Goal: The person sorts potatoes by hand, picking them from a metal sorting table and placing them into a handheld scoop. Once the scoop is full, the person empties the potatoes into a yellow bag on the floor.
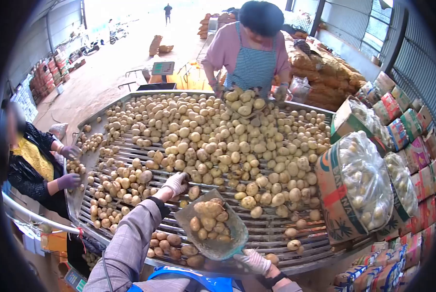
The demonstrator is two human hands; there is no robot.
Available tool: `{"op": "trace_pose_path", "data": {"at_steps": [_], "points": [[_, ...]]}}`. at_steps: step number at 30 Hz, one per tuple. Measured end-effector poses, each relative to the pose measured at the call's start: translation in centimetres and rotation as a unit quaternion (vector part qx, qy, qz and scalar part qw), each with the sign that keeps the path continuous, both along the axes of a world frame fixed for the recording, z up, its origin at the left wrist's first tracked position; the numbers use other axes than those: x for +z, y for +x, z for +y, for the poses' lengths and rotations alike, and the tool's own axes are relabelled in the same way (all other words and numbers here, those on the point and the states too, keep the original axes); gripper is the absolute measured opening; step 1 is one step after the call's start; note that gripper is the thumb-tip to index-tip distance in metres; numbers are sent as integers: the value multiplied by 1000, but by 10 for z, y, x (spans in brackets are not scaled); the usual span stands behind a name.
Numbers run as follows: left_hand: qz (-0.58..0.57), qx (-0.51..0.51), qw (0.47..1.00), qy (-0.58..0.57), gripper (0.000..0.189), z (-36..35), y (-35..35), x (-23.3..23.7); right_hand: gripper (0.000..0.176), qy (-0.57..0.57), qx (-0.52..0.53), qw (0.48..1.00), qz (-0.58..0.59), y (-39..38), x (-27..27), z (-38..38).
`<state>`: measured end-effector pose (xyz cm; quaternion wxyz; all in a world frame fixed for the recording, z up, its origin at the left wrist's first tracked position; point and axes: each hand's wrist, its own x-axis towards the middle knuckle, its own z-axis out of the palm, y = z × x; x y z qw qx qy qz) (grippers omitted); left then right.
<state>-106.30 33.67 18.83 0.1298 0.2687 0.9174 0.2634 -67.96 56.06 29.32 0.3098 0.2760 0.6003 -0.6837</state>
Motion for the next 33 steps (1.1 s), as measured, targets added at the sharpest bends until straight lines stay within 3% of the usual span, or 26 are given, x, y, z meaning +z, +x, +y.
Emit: {"op": "trace_pose_path", "data": {"at_steps": [1, 6, 12, 16, 17, 20, 22, 24, 25, 27, 28, 30, 31, 32, 33], "points": [[43, 27, 998, 24, 33, 1, 7, 0, 25, -10, -2, 1000, 0, 2, 0, 1], [94, 0, 984, -153, 26, 25, 11, 10, 24, -17, 21, 1000, 16, 8, -15, 10], [113, -58, 965, -231, 24, 31, 11, 15, 22, -27, 16, 999, 18, 7, 3, 13], [94, -6, 971, -219, 20, 46, 8, 10, 22, -9, 23, 1000, 14, 2, 3, 17], [126, -7, 969, -212, 18, 44, 6, 9, 22, -1, 23, 1000, 14, 2, 5, 16], [70, 52, 979, -184, 18, 40, -5, 10, 22, 12, 26, 999, 16, 2, 15, 10], [-8, 112, 992, -54, 24, 30, 12, 41, 21, 11, 17, 1000, 23, 5, 17, 10], [-16, 144, 988, 54, 24, 21, 15, 41, 21, -3, 7, 1000, 28, 13, 12, 12], [-74, 136, 977, 146, 23, 16, 18, 43, 21, 1, 7, 999, 42, 12, 8, 16], [-53, 43, 974, 214, 21, 14, 48, 83, 23, -1, 3, 998, 57, 21, -9, 17], [-62, -9, 968, 242, 20, 16, 75, 103, 23, 54, 26, 996, 62, 16, 6, 12], [38, -163, 970, 177, 20, 24, 124, 133, 29, 76, 62, 991, 93, 24, -2, 15], [32, -228, 961, 153, 25, 24, 143, 132, 28, 59, 12, 998, 31, 26, 2, 10], [63, -281, 956, 56, 29, 27, 157, 141, 26, 16, -9, 999, 40, 29, 12, 8], [46, -317, 944, 82, 31, 27, 163, 150, 27, 3, -16, 999, 49, 35, 19, 9]]}}
